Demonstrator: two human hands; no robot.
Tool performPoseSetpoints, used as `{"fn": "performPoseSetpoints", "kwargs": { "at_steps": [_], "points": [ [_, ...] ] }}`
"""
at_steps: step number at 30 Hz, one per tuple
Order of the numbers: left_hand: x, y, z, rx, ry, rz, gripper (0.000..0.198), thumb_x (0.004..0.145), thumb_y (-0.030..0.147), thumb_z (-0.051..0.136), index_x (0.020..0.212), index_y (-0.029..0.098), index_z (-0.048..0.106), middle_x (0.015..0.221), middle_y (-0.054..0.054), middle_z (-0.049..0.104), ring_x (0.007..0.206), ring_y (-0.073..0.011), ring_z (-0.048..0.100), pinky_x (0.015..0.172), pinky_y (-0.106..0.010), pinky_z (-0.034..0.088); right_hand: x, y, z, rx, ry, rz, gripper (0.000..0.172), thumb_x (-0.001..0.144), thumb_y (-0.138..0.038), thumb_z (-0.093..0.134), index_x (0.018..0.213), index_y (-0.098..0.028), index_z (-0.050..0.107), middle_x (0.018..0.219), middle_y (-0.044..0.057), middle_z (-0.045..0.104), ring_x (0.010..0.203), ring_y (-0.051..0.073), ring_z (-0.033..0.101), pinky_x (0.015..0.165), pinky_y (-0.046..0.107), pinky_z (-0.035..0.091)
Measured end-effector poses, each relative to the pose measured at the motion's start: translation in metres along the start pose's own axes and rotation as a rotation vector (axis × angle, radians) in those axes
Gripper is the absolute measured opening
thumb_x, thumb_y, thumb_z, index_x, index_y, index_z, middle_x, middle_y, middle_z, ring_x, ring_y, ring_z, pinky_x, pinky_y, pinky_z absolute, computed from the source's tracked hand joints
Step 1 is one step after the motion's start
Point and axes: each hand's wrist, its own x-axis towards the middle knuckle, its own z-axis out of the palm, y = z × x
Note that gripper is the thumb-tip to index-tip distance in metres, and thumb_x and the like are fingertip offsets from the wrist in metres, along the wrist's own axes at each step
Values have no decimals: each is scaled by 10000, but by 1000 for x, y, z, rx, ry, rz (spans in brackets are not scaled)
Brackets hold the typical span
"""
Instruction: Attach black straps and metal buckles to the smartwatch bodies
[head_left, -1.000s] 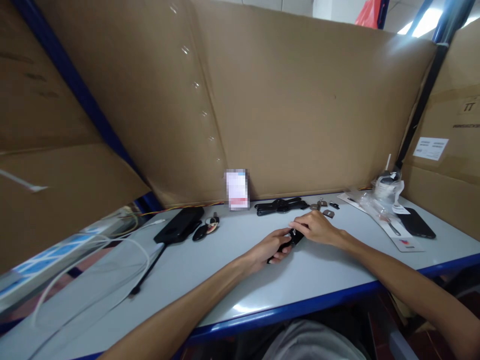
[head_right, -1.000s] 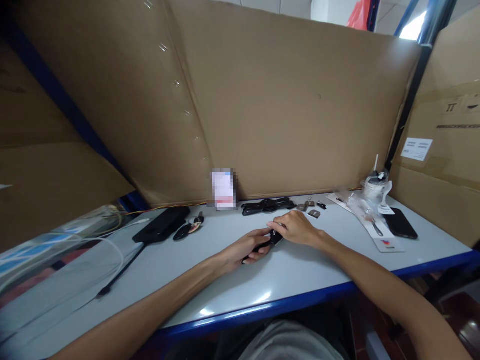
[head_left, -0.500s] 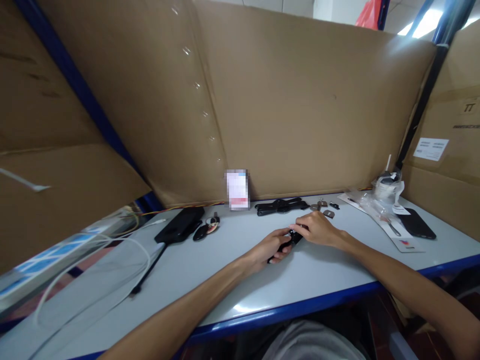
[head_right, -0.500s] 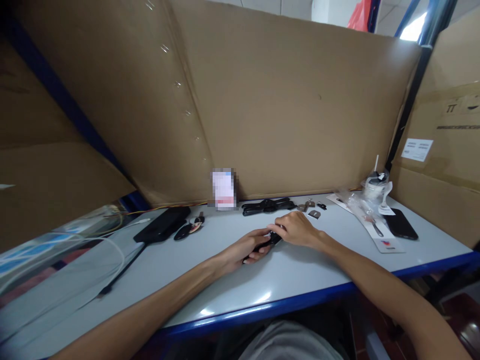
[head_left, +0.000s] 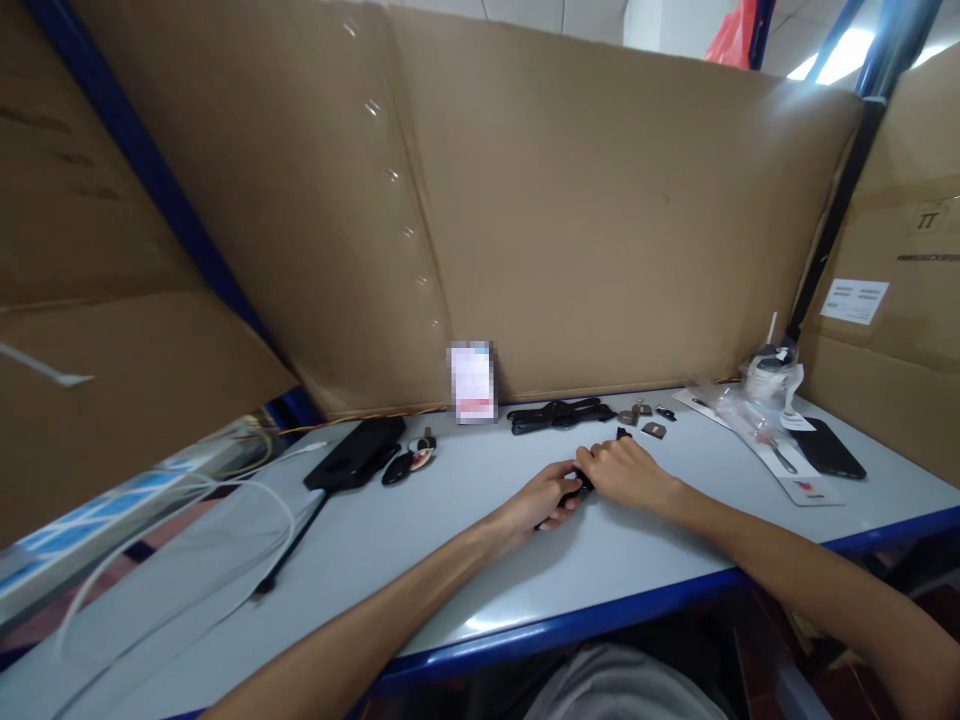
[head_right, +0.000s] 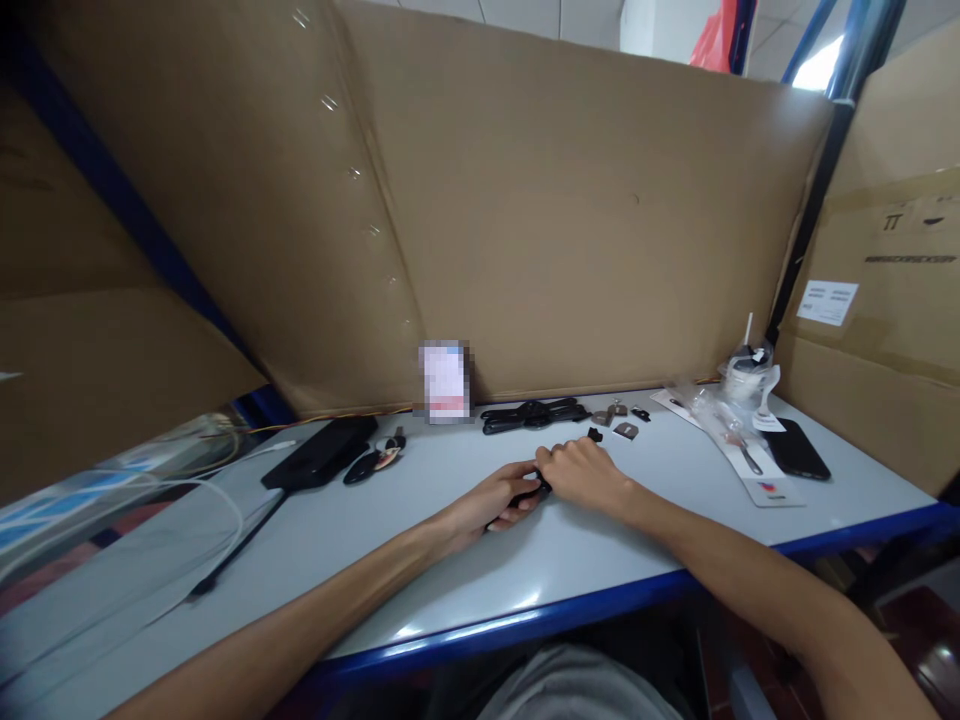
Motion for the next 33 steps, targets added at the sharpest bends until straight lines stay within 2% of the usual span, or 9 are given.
{"fn": "performPoseSetpoints", "kwargs": {
  "at_steps": [4,9,16,18,20,22,24,29,33],
  "points": [
    [-2,3,3,25,13,-3,269,770,275,549,1021,189,504,593,95,393,399,-43,216,377,-170,120,0,-5,0,-18,-41,17,254,979,-120,371,1123,-91,577,970,184,726,886,280,704,702,335,479],
    [-3,3,4,62,-1,6,307,773,264,539,1068,183,513,594,95,399,396,-43,210,381,-173,118,1,-11,-3,24,-98,117,253,972,-134,400,1131,-73,587,935,205,729,919,276,709,765,340,488],
    [-3,3,4,114,4,12,358,795,292,548,1134,183,510,576,99,404,389,-51,223,372,-175,117,-1,-16,-4,102,-99,199,282,988,-190,426,1140,-84,638,952,192,734,931,253,700,793,317,459],
    [-4,3,4,100,2,17,361,800,294,549,1142,189,506,584,99,406,390,-51,230,372,-173,127,0,-7,-4,153,-51,206,321,1021,-262,397,1090,-119,676,939,162,742,894,236,700,774,302,441],
    [-5,4,3,70,13,17,354,807,297,545,1143,195,500,590,99,402,392,-52,234,373,-174,135,2,8,-4,214,52,238,431,1053,-354,335,992,-156,713,928,125,749,865,220,695,746,289,419],
    [-5,5,3,47,23,10,357,816,302,541,1153,194,496,593,98,398,394,-52,233,374,-174,138,3,24,-4,247,195,306,498,1064,-390,306,913,-162,722,940,101,748,898,207,682,742,278,397],
    [-6,5,3,51,17,7,386,824,300,539,1190,187,492,592,97,401,396,-54,234,373,-176,140,3,37,-2,256,248,340,536,1065,-409,308,851,-160,732,936,96,749,939,207,666,745,272,379],
    [-11,6,5,98,-10,17,540,849,273,526,1371,185,416,595,93,421,398,-61,270,372,-172,175,5,42,9,280,142,288,651,1052,-501,285,773,-153,759,833,115,751,831,213,685,691,272,363],
    [-14,8,4,108,-49,20,565,872,328,571,1398,190,417,600,90,450,388,-52,289,366,-164,184,5,35,15,310,16,168,719,1029,-577,264,767,-134,766,758,139,740,763,220,690,634,265,358]
  ]
}}
